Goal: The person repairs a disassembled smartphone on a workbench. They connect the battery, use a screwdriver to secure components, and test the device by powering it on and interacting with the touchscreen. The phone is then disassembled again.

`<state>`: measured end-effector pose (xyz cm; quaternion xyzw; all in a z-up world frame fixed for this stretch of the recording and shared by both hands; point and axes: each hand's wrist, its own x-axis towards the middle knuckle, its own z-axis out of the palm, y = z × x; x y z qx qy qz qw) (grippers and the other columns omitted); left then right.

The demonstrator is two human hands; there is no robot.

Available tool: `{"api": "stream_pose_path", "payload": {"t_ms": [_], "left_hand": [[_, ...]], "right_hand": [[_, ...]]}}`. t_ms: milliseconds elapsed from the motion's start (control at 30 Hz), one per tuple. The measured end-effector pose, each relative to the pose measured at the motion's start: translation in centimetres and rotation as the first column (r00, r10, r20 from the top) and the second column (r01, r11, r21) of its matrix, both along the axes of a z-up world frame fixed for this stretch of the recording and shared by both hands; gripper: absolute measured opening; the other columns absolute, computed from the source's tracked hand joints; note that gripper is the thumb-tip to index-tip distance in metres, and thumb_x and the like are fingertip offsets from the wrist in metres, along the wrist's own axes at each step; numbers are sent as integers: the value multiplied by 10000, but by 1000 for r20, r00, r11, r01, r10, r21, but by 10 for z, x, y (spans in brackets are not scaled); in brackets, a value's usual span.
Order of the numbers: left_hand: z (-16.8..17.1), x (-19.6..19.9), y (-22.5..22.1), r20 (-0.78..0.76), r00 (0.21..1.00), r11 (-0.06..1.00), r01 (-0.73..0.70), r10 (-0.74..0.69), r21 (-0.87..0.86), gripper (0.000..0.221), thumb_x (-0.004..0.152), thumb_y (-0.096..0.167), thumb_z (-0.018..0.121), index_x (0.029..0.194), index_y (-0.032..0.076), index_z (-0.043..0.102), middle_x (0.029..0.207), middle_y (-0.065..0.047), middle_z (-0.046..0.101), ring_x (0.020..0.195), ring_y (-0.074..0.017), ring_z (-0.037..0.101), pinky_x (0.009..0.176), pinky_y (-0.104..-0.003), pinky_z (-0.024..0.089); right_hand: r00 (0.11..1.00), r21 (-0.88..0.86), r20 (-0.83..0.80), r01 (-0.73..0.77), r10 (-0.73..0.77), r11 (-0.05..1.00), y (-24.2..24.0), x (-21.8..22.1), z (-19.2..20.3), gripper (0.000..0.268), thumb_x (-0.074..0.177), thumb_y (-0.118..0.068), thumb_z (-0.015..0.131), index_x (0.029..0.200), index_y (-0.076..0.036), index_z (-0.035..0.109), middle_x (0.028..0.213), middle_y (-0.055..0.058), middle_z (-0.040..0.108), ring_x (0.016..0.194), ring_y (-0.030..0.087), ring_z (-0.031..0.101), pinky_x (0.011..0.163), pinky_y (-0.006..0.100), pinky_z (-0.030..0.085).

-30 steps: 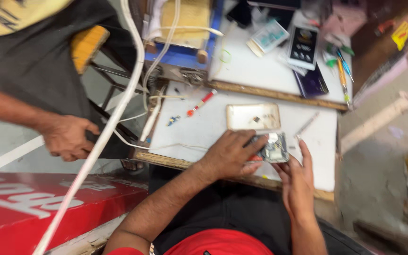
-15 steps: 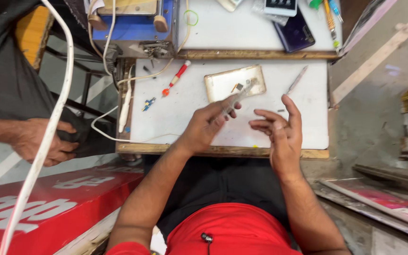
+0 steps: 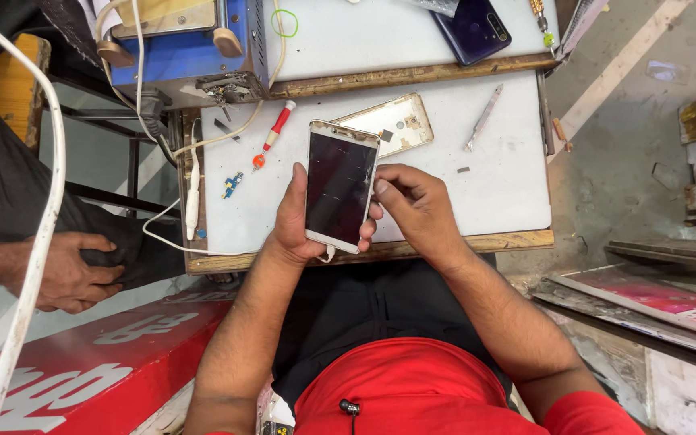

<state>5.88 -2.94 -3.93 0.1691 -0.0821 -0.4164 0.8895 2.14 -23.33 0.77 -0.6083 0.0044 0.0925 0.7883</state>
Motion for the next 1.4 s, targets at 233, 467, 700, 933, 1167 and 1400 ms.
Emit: {"api": "stream_pose_path", "payload": {"t_ms": [233,467,700,933,1167,1400], "left_hand": [[1,-2,4,-53,998,997,-21,16,-80,882,1024,741,421,1490,-5,493,1102,-325,698,863,-391,733,707,-529,637],[2,-3,2,-38,999,995,-35,32,-89,870,1029,731,428,1482,-8,503,1078,-320,693,840,-375,729,704,-519,640],[2,-1,-1,35,999,999,-24,25,-37,908,1019,764,438,1470,-20,514,1052,-276,698,853,-341,720,688,-485,627],[0,-1,-5,51,999,1000,-1,1,-6,955,987,778,439,1519,-14,484,1206,-238,684,1023,-326,717,851,-486,629],[5,17,-20,197,980,996,-53,38,71,931,1004,749,451,1538,-14,458,1247,-233,678,1070,-296,707,897,-456,615],[5,23,-25,199,978,994,-78,62,73,915,1014,738,452,1561,6,439,1264,-233,663,1078,-288,703,896,-456,614]], "right_hand": [[996,113,51,-84,78,990,10,-1,23,194,1077,-91,560,1113,74,655,808,85,638,699,173,713,605,356,662],[994,68,84,-75,69,995,10,1,20,179,1070,-77,575,1100,77,662,805,105,665,698,182,737,593,345,669],[999,73,45,-13,10,997,10,0,15,169,1056,-53,569,1084,80,670,786,105,653,666,180,716,563,350,658],[999,56,11,46,-46,997,2,0,-5,201,1087,-82,551,1096,74,678,790,85,610,649,169,658,526,340,599],[950,-96,252,212,-183,972,-11,-2,-33,270,1142,-110,511,1351,54,563,1185,149,641,1043,202,636,873,354,567],[838,-429,527,406,-141,807,-22,-9,-33,297,1116,-132,516,1394,-34,548,1524,187,510,1368,274,579,1061,393,579]]}}
